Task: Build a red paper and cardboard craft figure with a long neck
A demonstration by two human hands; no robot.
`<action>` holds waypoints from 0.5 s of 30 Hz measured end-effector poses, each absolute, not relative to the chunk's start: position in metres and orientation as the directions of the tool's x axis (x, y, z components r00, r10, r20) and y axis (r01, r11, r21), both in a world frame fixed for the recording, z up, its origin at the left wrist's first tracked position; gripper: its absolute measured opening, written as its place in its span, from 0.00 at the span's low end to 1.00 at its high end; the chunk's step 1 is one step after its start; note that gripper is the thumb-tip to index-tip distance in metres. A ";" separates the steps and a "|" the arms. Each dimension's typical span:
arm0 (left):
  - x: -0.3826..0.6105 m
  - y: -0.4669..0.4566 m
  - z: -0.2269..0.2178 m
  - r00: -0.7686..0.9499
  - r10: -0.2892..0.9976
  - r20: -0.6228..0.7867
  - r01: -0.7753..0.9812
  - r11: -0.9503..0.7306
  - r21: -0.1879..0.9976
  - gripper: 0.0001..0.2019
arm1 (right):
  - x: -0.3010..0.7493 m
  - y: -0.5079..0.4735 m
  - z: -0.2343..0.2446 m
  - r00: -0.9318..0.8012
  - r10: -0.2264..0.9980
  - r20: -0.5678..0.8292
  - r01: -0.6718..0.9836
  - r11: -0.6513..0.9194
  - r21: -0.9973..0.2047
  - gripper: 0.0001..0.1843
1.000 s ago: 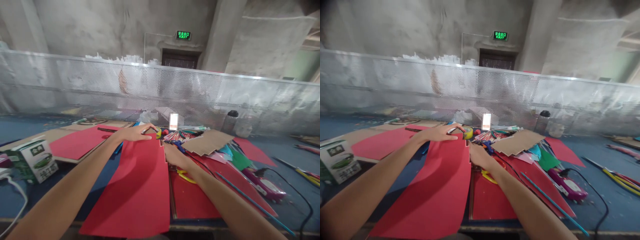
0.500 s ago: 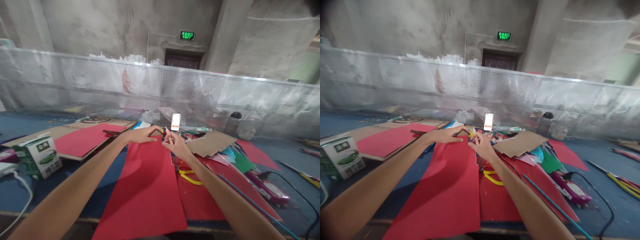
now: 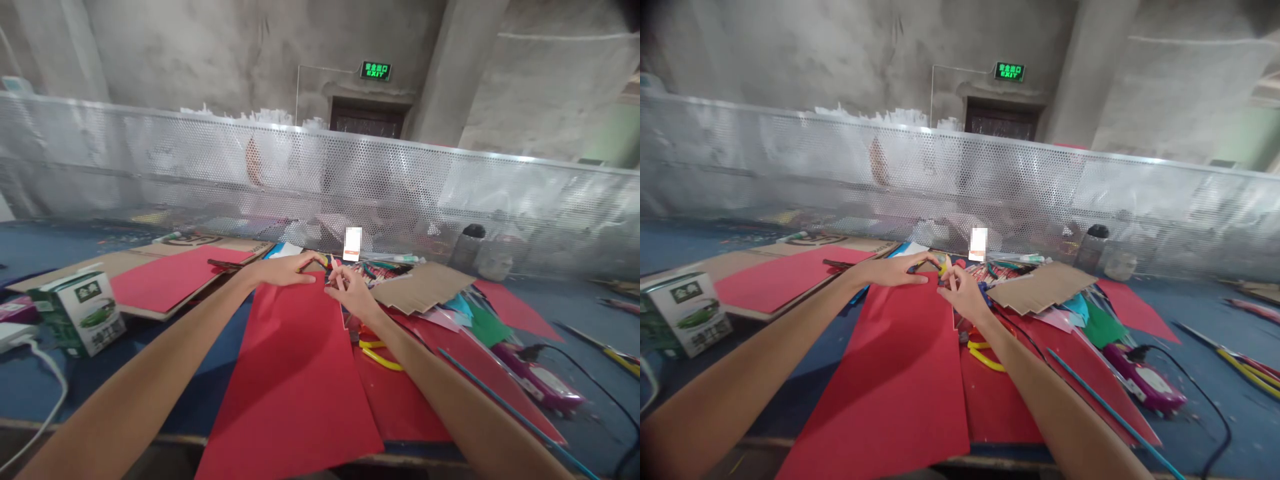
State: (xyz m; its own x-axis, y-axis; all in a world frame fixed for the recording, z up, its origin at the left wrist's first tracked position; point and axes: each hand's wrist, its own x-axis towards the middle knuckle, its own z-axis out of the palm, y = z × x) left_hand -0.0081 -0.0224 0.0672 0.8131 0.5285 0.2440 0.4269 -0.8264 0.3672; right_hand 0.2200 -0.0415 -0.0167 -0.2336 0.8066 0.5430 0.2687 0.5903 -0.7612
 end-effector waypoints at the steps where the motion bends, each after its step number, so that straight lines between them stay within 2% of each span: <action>1: -0.008 -0.023 0.068 0.815 0.525 0.244 0.424 -0.828 0.367 0.22 | 0.220 -0.042 -0.017 -0.233 0.807 0.543 0.262 0.590 -0.764 0.12; 15: -0.010 -0.023 0.069 0.827 0.512 0.234 0.405 -0.830 0.383 0.24 | 0.216 -0.047 -0.013 -0.227 0.828 0.513 0.233 0.558 -0.797 0.13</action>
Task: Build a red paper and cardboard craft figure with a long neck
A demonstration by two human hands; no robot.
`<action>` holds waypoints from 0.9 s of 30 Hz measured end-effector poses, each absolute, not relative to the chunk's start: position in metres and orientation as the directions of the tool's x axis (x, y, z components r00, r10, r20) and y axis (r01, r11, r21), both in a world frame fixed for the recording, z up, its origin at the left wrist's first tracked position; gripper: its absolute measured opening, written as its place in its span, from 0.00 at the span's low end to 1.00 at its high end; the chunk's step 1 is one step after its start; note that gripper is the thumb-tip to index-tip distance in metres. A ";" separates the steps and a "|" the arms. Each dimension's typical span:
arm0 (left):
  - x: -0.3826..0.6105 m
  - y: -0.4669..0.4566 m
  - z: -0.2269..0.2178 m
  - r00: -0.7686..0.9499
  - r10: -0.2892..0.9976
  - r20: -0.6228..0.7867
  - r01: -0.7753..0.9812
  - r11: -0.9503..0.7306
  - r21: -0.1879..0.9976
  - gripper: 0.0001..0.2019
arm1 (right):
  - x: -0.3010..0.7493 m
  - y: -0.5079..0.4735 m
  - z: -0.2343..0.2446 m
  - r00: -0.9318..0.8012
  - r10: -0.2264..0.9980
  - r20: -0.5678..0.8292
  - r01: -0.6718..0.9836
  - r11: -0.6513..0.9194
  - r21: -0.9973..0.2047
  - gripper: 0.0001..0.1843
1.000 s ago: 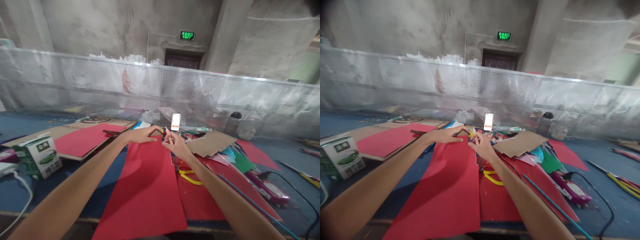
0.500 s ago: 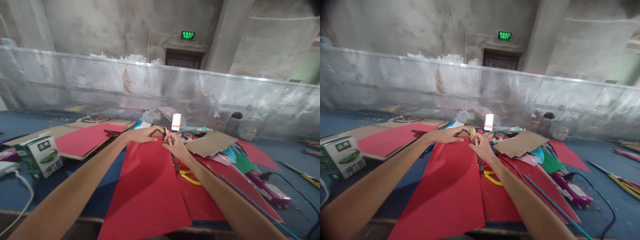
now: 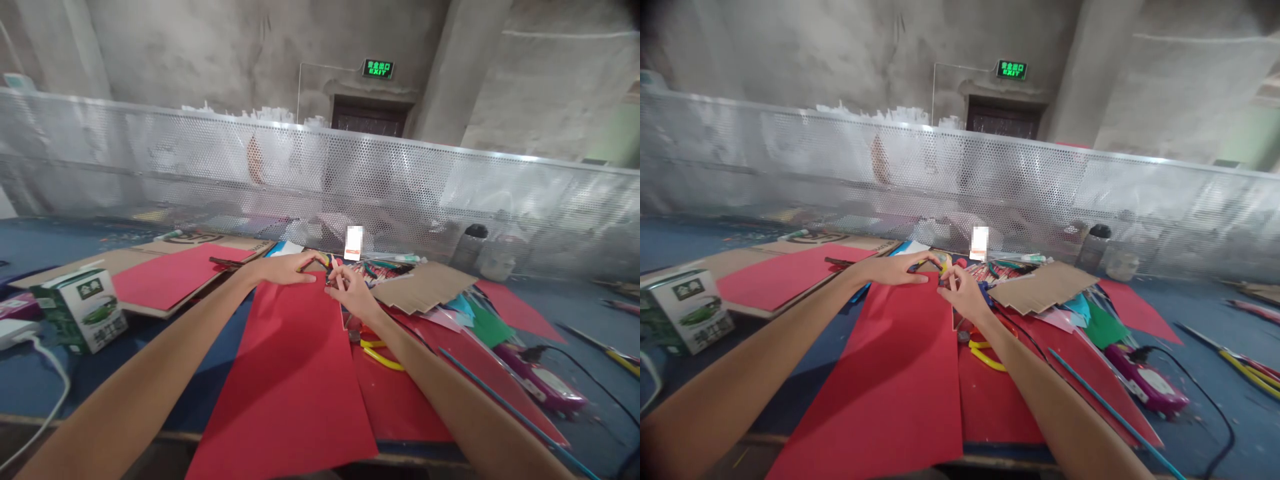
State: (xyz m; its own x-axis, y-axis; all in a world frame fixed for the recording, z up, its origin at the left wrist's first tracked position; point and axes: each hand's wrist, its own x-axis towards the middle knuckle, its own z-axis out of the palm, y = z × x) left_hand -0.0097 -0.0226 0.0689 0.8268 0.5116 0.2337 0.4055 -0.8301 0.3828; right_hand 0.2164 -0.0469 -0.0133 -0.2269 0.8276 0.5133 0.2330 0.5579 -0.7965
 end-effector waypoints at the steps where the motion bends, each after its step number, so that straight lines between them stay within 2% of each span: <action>1: -0.010 -0.021 0.068 0.830 0.507 0.235 0.401 -0.833 0.381 0.25 | 0.216 -0.047 -0.013 -0.227 0.827 0.514 0.232 0.559 -0.796 0.13; 11: -0.011 -0.018 0.066 0.821 0.530 0.213 0.437 -0.823 0.363 0.26 | 0.216 -0.045 -0.015 -0.216 0.815 0.538 0.189 0.575 -0.796 0.12; 20: -0.013 -0.017 0.065 0.839 0.488 0.241 0.392 -0.849 0.355 0.25 | 0.217 -0.047 -0.014 -0.222 0.824 0.521 0.209 0.562 -0.800 0.13; 24: -0.013 -0.017 0.065 0.841 0.486 0.239 0.392 -0.851 0.350 0.24 | 0.219 -0.049 -0.010 -0.172 0.809 0.561 0.231 0.587 -0.776 0.18; 27: -0.012 -0.017 0.066 0.844 0.480 0.239 0.386 -0.853 0.351 0.23 | 0.221 -0.054 0.000 -0.108 0.771 0.628 0.162 0.636 -0.754 0.26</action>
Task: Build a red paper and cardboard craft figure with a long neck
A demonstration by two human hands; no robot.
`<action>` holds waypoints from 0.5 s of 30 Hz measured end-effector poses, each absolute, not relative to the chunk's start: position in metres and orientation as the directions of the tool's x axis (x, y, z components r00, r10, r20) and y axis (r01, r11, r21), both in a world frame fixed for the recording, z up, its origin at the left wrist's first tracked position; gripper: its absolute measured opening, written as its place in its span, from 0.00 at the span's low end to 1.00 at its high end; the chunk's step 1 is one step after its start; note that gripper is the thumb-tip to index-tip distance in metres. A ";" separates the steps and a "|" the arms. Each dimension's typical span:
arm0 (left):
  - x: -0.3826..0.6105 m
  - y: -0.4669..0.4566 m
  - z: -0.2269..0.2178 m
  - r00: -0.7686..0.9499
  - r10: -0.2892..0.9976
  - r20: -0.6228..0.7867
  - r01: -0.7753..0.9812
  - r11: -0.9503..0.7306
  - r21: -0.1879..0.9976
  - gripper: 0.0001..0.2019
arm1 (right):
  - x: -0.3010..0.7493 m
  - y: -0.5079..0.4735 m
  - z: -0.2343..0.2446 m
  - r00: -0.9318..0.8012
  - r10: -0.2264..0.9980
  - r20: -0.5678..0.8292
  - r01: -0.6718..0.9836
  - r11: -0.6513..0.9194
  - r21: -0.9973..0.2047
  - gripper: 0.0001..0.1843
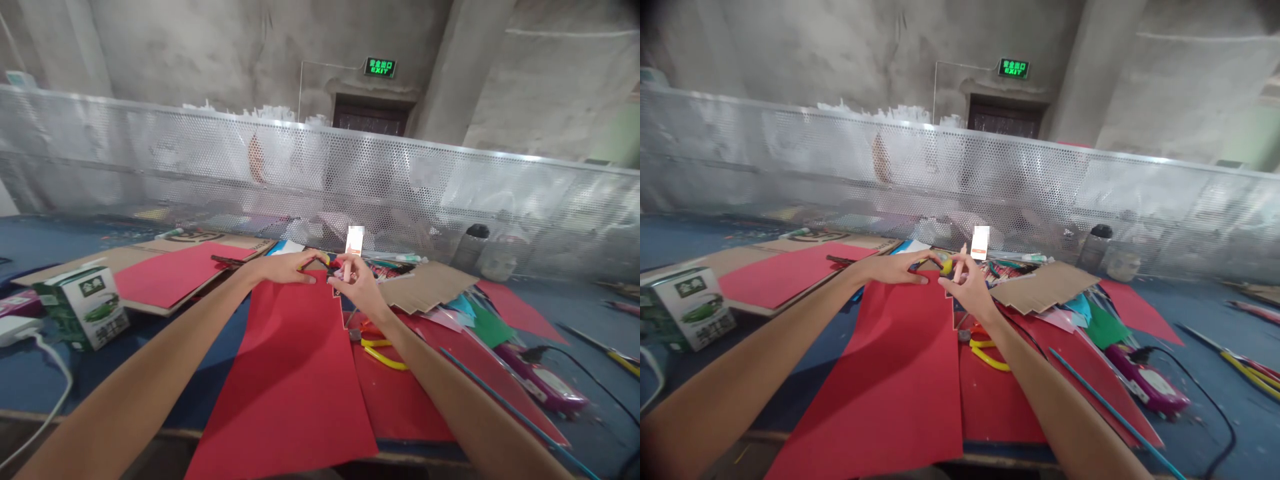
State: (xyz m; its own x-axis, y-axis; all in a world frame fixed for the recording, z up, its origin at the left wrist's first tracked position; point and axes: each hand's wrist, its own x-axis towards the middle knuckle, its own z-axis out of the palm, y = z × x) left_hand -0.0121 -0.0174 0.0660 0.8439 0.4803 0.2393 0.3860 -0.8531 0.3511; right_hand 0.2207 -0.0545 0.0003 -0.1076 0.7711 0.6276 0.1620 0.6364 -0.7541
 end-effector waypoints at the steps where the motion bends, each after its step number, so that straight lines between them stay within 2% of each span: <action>1: -0.012 -0.018 0.067 0.843 0.483 0.235 0.390 -0.851 0.353 0.23 | 0.222 -0.057 0.004 -0.092 0.750 0.655 0.131 0.661 -0.739 0.27; 6: -0.013 -0.022 0.069 0.843 0.491 0.220 0.401 -0.846 0.351 0.23 | 0.231 -0.067 0.020 0.047 0.652 0.757 0.106 0.750 -0.652 0.15; 10: -0.012 -0.023 0.070 0.845 0.489 0.216 0.395 -0.843 0.365 0.23 | 0.233 -0.069 0.020 0.042 0.688 0.724 0.060 0.722 -0.689 0.19; 15: -0.012 -0.022 0.070 0.844 0.481 0.237 0.380 -0.848 0.370 0.22 | 0.222 -0.069 0.013 -0.085 0.712 0.697 0.085 0.702 -0.707 0.20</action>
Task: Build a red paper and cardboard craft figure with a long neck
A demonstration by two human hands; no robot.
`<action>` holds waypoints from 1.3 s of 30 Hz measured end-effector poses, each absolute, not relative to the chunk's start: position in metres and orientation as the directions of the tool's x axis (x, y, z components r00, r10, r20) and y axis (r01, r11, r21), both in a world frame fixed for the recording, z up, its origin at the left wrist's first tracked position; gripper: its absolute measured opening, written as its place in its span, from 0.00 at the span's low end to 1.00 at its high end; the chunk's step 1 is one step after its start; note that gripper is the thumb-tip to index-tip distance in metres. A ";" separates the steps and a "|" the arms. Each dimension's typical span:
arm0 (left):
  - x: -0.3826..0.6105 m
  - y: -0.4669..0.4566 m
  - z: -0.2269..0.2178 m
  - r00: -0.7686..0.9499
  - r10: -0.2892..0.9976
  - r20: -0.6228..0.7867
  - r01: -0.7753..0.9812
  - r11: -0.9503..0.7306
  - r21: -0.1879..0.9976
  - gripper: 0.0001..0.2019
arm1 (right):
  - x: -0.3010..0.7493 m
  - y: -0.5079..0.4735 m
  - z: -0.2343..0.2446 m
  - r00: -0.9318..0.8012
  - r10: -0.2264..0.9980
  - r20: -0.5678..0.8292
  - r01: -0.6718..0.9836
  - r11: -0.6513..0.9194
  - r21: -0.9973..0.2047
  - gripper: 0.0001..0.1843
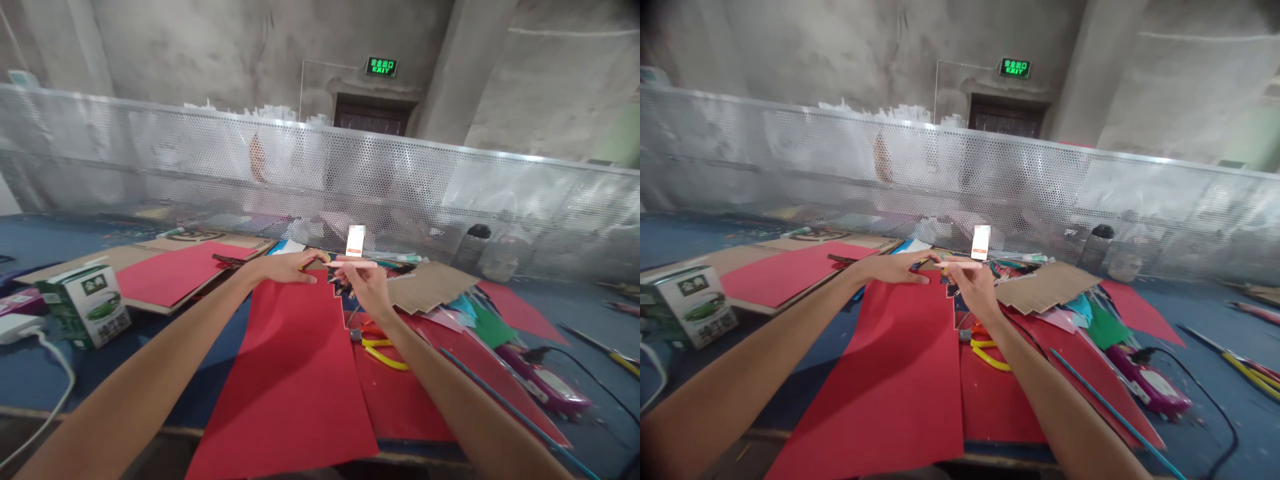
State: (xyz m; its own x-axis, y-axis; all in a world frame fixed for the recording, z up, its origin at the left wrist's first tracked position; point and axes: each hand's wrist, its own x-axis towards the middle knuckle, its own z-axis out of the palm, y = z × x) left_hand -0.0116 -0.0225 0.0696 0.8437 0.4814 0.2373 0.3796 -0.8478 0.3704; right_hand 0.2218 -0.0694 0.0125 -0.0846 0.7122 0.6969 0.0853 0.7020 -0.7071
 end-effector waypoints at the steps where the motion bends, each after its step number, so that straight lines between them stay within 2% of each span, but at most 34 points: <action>1: -0.012 -0.022 0.069 0.843 0.480 0.242 0.378 -0.850 0.367 0.22 | 0.219 -0.070 0.012 -0.124 0.706 0.697 0.103 0.708 -0.699 0.19; 5: -0.012 -0.019 0.066 0.842 0.475 0.256 0.366 -0.852 0.375 0.22 | 0.212 -0.075 0.011 -0.252 0.641 0.725 0.230 0.768 -0.598 0.14; 10: -0.011 -0.017 0.065 0.851 0.457 0.257 0.344 -0.857 0.385 0.23 | 0.208 -0.077 0.010 -0.338 0.580 0.741 0.326 0.811 -0.486 0.15; 39: -0.011 -0.020 0.065 0.853 0.460 0.248 0.365 -0.864 0.348 0.23 | 0.205 -0.074 0.006 -0.372 0.576 0.728 0.320 0.816 -0.482 0.14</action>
State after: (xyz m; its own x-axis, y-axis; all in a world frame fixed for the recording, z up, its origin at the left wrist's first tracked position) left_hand -0.0111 -0.0199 0.0652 0.8527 0.4598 0.2480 0.3647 -0.8638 0.3476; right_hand 0.2053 -0.0739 0.0062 -0.3721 0.5761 0.7278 0.3198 0.8156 -0.4821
